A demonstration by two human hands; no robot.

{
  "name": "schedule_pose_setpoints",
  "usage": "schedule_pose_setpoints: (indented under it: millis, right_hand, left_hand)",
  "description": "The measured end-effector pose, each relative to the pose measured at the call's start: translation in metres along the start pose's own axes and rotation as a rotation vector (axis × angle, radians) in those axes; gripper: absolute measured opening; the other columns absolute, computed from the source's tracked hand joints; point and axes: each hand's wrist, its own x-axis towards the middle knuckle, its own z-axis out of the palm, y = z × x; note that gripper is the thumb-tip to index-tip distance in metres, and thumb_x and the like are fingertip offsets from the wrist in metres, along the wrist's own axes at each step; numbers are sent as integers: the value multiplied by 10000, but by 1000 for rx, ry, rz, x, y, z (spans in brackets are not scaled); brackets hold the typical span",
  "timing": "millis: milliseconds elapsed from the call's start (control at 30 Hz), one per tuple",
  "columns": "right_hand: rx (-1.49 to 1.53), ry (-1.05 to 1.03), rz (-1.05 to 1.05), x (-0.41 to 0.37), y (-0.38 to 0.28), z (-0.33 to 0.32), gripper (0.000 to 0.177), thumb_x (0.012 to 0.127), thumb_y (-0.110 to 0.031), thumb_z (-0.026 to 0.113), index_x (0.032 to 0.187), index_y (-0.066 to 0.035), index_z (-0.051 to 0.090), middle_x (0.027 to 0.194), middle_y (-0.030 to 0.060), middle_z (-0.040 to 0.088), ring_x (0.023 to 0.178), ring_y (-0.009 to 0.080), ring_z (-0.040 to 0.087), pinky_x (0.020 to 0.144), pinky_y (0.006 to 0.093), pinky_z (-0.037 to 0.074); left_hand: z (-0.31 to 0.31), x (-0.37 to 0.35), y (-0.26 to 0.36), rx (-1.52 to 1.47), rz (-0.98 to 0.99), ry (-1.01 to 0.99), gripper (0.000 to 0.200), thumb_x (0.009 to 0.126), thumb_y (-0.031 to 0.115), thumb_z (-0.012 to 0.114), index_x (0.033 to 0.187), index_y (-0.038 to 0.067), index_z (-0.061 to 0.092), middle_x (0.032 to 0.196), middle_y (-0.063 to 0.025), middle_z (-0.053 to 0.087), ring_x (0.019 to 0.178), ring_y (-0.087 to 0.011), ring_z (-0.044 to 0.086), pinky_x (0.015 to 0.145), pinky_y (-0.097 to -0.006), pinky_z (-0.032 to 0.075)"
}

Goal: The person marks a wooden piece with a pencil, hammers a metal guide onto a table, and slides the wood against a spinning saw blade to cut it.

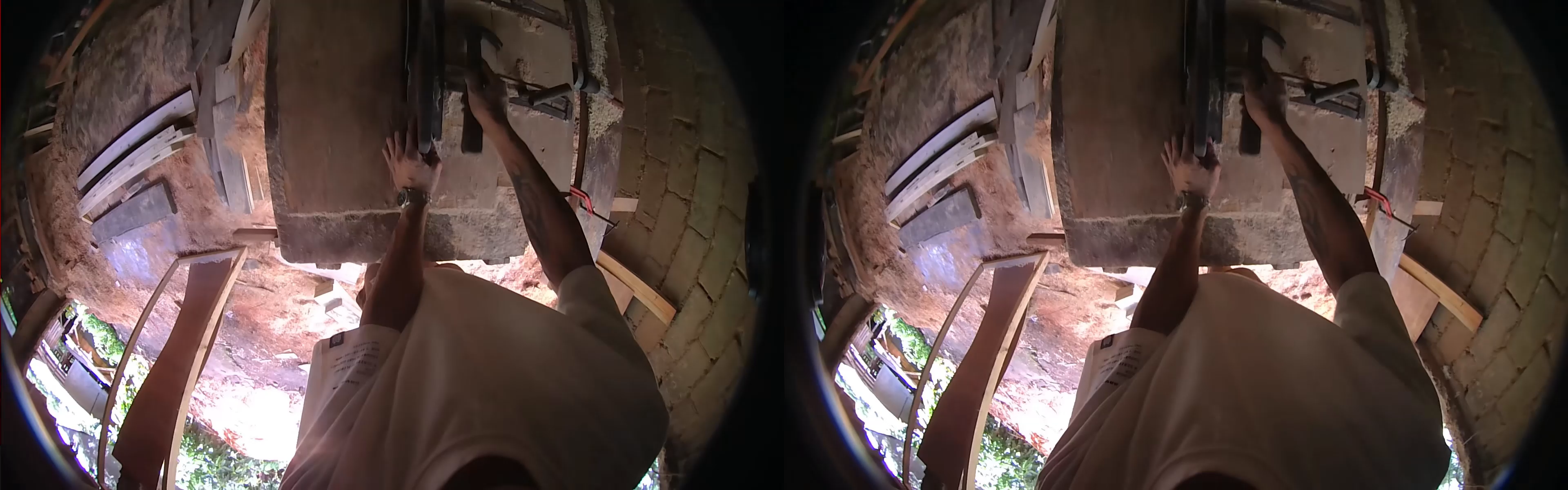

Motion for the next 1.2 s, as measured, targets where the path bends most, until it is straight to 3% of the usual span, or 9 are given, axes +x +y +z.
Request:
schedule_pose_setpoints:
  millis: [133, 167, 233, 333, 433, 500, 667, 867, 1200]
  right_hand:
    - [177, 56, 74, -13, 5, 9, 287, 1008, -221, 602, 1221, -37, 657, 740, 71, 653, 618, 77, 553, 562, 281, 463]
    - [8, 202, -325, -12, 0, 19, 271, 993, -216, 622, 1199, -44, 663, 762, 70, 676, 648, 95, 567, 582, 303, 479]
    - [64, -89, 228, -27, -42, -10, 268, 980, -218, 624, 1181, -46, 669, 829, 119, 705, 765, 167, 639, 686, 332, 511]
    - [156, 54, -84, 0, 8, 9, 308, 973, -252, 638, 1215, -65, 670, 845, 131, 712, 801, 248, 685, 715, 372, 528]
    - [-18, 51, -166, 2, 9, 7, 343, 983, -261, 660, 1259, -56, 674, 750, 15, 632, 690, 64, 567, 612, 271, 473]
    - [87, -151, 56, 4, -14, -20, 371, 995, -304, 656, 1269, -55, 669, 719, 0, 614, 647, 63, 571, 586, 271, 481]
    - [-94, -22, -22, 7, 10, -7, 481, 989, -372, 653, 1342, -46, 626, 720, 19, 635, 570, 94, 587, 518, 303, 478]
    - [330, -46, 389, -7, 0, -9, 494, 915, -412, 736, 1242, -48, 667, 798, 98, 690, 671, 155, 664, 618, 365, 525]
    - [-455, -144, -299, -61, 7, -69, 429, 893, -165, 686, 1298, -47, 609, 1173, 229, 661, 1105, 428, 645, 940, 521, 527]
  left_hand:
    - [1, 5, -1, -51, 46, 30, 491, 885, 226, 666, 1336, 39, 610, 1241, -226, 597, 1152, -445, 546, 1006, -587, 417]
    - [1, 3, -1, -36, 40, 19, 494, 885, 226, 666, 1340, 41, 607, 1248, -224, 596, 1155, -444, 546, 1004, -584, 418]
    - [1, 5, -2, -29, 63, 28, 495, 888, 230, 661, 1343, 41, 605, 1254, -221, 596, 1158, -442, 546, 1004, -579, 419]
    - [4, 4, -5, -2, 84, 76, 491, 894, 237, 653, 1341, 40, 604, 1251, -215, 599, 1151, -436, 549, 1004, -573, 418]
    - [5, 1, -2, 42, 76, 58, 489, 897, 233, 648, 1342, 38, 600, 1243, -211, 598, 1138, -433, 549, 1004, -568, 415]
    - [3, 4, -3, -18, 78, 48, 484, 903, 234, 642, 1343, 37, 598, 1235, -211, 597, 1139, -436, 544, 1014, -573, 409]
    - [2, 4, -2, -10, 51, 19, 482, 897, 218, 651, 1341, 37, 596, 1232, -197, 593, 1149, -428, 533, 1018, -570, 405]
    - [-2, 4, 0, -49, 51, 9, 489, 894, 203, 656, 1351, 42, 592, 1228, -197, 595, 1156, -423, 534, 1022, -565, 405]
    - [-3, 3, -1, -23, 27, -22, 489, 905, 228, 641, 1358, 52, 591, 1241, -196, 594, 1176, -428, 536, 1037, -587, 402]
